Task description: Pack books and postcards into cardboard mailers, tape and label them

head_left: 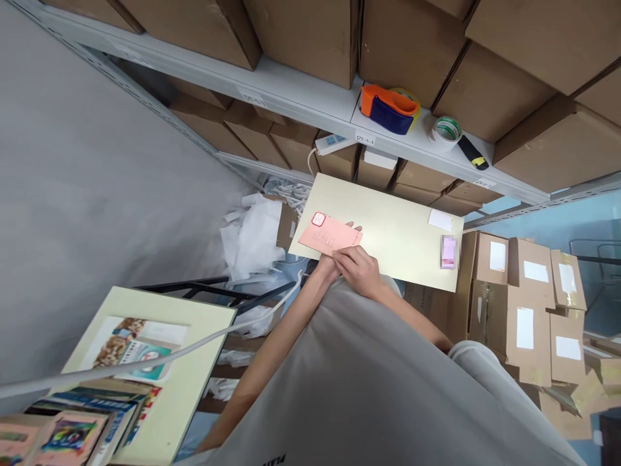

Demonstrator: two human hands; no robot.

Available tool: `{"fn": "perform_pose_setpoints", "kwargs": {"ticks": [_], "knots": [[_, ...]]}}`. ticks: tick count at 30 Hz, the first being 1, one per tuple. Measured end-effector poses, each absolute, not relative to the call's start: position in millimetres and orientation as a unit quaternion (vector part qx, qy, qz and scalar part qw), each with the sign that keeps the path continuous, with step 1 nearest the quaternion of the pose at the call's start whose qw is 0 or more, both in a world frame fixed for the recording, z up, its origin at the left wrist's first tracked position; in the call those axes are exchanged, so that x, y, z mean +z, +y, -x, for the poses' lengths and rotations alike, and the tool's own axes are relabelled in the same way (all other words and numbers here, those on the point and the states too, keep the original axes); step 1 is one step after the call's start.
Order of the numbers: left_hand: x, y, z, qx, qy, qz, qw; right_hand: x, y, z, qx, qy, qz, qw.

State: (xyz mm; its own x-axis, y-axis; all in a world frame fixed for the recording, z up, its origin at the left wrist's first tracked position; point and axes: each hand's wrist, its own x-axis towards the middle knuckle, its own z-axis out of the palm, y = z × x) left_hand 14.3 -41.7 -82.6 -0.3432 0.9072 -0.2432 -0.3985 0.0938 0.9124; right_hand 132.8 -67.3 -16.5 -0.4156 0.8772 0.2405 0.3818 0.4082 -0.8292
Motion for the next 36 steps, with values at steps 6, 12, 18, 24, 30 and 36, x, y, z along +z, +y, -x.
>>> {"fn": "perform_pose_setpoints", "kwargs": {"ticks": [6, 12, 18, 24, 30, 36], "knots": [[-87.6, -53.3, 0.6, 0.579, 0.452, -0.137, 0.664, -31.6, -59.2, -137.7, 0.251, -0.811, 0.419, 0.323], [-105.0, -64.0, 19.9, 0.561, 0.543, -0.113, 0.615, -66.6, -26.3, -149.2, 0.347, -0.683, 0.556, 0.323], [-117.6, -57.0, 46.4, 0.529, 0.646, -0.107, 0.540, -105.9, -11.1, -132.2, 0.620, -0.481, 0.572, 0.239], [-133.1, -15.9, 69.1, 0.526, 0.685, -0.072, 0.500, -129.5, 20.2, -95.4, 0.714, -0.360, 0.542, 0.258], [-156.4, 41.7, 79.5, 0.538, 0.682, -0.044, 0.493, -152.6, 83.4, -43.5, 0.681, -0.268, 0.620, 0.284], [-182.5, 37.7, 104.8, 0.552, 0.657, -0.009, 0.514, -184.7, 123.0, -16.4, 0.627, -0.262, 0.680, 0.277]]}}
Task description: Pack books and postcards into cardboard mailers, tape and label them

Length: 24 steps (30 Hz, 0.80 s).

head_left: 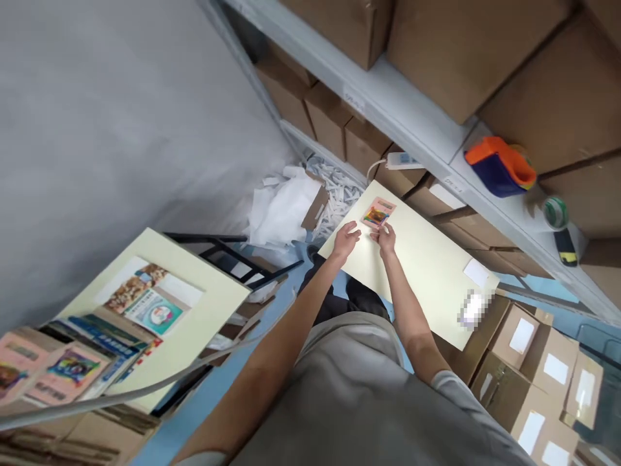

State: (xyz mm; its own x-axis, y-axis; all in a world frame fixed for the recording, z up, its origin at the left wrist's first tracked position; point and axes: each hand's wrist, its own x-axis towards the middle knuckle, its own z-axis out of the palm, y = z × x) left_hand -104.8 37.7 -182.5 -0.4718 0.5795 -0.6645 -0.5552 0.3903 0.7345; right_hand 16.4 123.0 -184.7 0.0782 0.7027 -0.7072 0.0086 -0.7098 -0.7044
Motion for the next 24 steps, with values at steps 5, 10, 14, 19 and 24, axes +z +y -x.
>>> {"fn": "perform_pose_setpoints", "kwargs": {"ticks": [5, 10, 14, 19, 24], "knots": [[-217.1, -16.0, 159.9, 0.559, 0.672, 0.079, 0.480, -199.9, 110.2, -10.6, 0.516, -0.325, 0.733, 0.299], [-260.1, -61.8, 235.7, 0.557, 0.688, 0.172, 0.432, -195.4, 65.7, 39.0, 0.492, -0.479, 0.676, 0.266], [-306.0, -81.3, 299.8, 0.554, 0.695, 0.229, 0.397, -205.0, 36.0, 130.4, 0.543, -0.565, 0.594, 0.180], [-376.2, -92.9, 377.9, 0.521, 0.733, 0.266, 0.347, -275.8, 22.6, 256.4, 0.590, -0.609, 0.529, 0.031], [-453.2, -94.0, 451.6, 0.445, 0.802, 0.235, 0.322, -377.6, 22.2, 350.5, 0.546, -0.686, 0.474, -0.088]]}}
